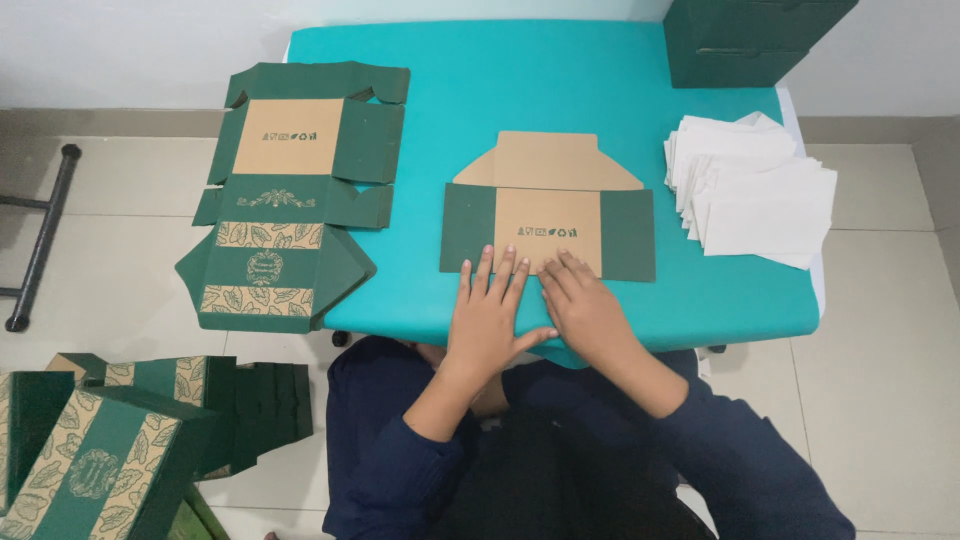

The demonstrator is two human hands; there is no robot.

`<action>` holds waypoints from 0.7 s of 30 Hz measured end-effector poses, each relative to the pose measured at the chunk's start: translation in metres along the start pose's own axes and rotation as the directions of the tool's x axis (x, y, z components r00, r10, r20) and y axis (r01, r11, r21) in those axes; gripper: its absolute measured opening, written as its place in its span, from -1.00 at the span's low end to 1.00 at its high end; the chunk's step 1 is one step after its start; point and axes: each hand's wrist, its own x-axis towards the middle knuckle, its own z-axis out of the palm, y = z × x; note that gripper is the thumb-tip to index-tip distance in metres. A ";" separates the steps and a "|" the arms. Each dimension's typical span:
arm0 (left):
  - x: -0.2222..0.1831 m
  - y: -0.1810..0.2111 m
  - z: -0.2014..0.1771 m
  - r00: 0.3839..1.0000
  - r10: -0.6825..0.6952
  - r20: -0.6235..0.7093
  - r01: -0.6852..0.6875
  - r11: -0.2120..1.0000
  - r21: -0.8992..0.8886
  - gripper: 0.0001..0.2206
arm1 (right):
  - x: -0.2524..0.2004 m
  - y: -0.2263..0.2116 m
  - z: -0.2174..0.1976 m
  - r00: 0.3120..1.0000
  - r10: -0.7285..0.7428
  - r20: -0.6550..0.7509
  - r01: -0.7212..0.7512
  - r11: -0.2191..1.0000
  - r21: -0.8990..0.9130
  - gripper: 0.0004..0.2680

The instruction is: Assembling a cardboard box from a flat template by folding flaps and inserting a paper liner.

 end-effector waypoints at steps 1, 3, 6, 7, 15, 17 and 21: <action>0.001 -0.001 0.000 1.000 0.004 0.001 -0.004 1.000 -0.002 -0.11 | 0.001 -0.001 0.001 1.000 0.004 0.000 -0.004 1.000 -0.002 -0.79; 0.002 -0.001 0.000 0.999 0.013 0.035 -0.014 0.999 0.049 -0.15 | 0.001 -0.005 0.002 1.000 0.022 -0.012 -0.023 0.996 -0.084 -0.79; 0.004 -0.004 0.007 0.998 -0.003 0.062 -0.002 0.996 0.089 -0.11 | 0.001 -0.003 0.008 1.000 0.015 0.004 -0.014 0.983 -0.183 -0.80; 0.004 -0.003 0.008 0.998 0.000 0.061 -0.005 0.996 0.089 -0.11 | 0.000 -0.004 0.003 1.000 0.017 0.002 -0.016 0.983 -0.184 -0.80; -0.010 -0.001 0.015 0.995 -0.094 -0.022 0.097 0.986 0.136 -0.13 | -0.024 0.003 -0.024 0.948 0.318 0.019 -0.298 0.907 -0.299 -0.81; -0.008 0.002 0.010 0.995 -0.093 -0.032 0.096 0.986 0.139 -0.14 | -0.027 0.003 -0.032 0.944 0.329 0.026 -0.307 0.903 -0.299 -0.80; -0.006 0.002 0.006 0.995 -0.082 -0.055 0.090 0.983 0.161 -0.19 | -0.026 0.004 -0.039 0.955 0.288 0.062 -0.251 0.905 -0.344 -0.79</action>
